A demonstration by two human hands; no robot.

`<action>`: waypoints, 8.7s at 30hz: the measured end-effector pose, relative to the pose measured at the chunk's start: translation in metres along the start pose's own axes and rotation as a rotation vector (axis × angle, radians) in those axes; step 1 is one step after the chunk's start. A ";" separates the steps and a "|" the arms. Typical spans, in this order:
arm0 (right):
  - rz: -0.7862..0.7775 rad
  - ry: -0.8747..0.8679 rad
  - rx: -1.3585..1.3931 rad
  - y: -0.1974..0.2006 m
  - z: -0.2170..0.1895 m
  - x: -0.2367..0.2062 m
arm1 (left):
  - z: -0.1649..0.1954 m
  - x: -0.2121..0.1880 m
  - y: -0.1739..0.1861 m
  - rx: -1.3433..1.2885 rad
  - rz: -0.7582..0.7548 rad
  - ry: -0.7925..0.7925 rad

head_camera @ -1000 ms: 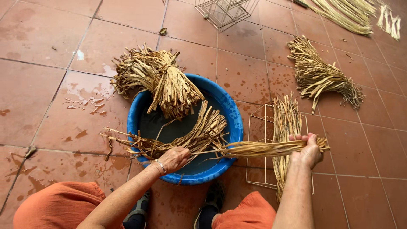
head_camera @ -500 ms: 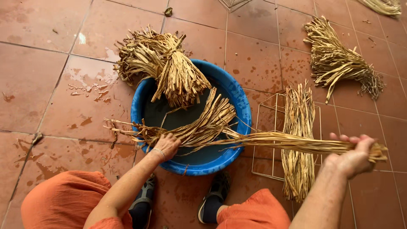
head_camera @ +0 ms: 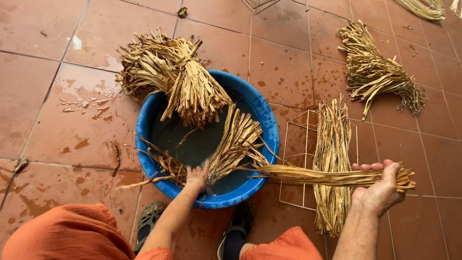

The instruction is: The person sits on a tiled floor and repeatedly submerges bundles of dried plant strips into a blue basin of water. They then lift the wet strips and place them onto a rectangular wire rack to drain. The process is repeated for multiple bundles.

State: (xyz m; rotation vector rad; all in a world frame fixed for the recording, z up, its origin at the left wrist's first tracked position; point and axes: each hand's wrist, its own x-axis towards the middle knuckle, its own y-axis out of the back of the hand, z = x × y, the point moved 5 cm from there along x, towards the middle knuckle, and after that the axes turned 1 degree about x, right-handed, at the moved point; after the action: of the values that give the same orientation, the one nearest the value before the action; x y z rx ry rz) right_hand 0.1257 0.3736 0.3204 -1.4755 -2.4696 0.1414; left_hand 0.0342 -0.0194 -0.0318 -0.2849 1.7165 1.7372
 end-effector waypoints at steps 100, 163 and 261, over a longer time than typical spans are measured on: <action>-0.083 -0.348 0.072 -0.103 0.083 -0.024 | 0.117 -0.125 0.203 -0.991 0.499 -0.825; -0.508 -0.110 -0.167 -0.087 0.096 -0.053 | -0.013 -0.007 -0.001 -0.092 0.030 -0.153; 0.406 -0.356 0.068 0.031 0.098 0.051 | 0.037 -0.112 0.152 -0.804 0.095 -0.787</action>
State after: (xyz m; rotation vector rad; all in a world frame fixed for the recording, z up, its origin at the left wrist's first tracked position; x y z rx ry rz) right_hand 0.1023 0.4377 0.2288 -2.0534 -2.3442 0.6069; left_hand 0.0397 -0.0040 0.1603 0.1437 0.4494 2.1419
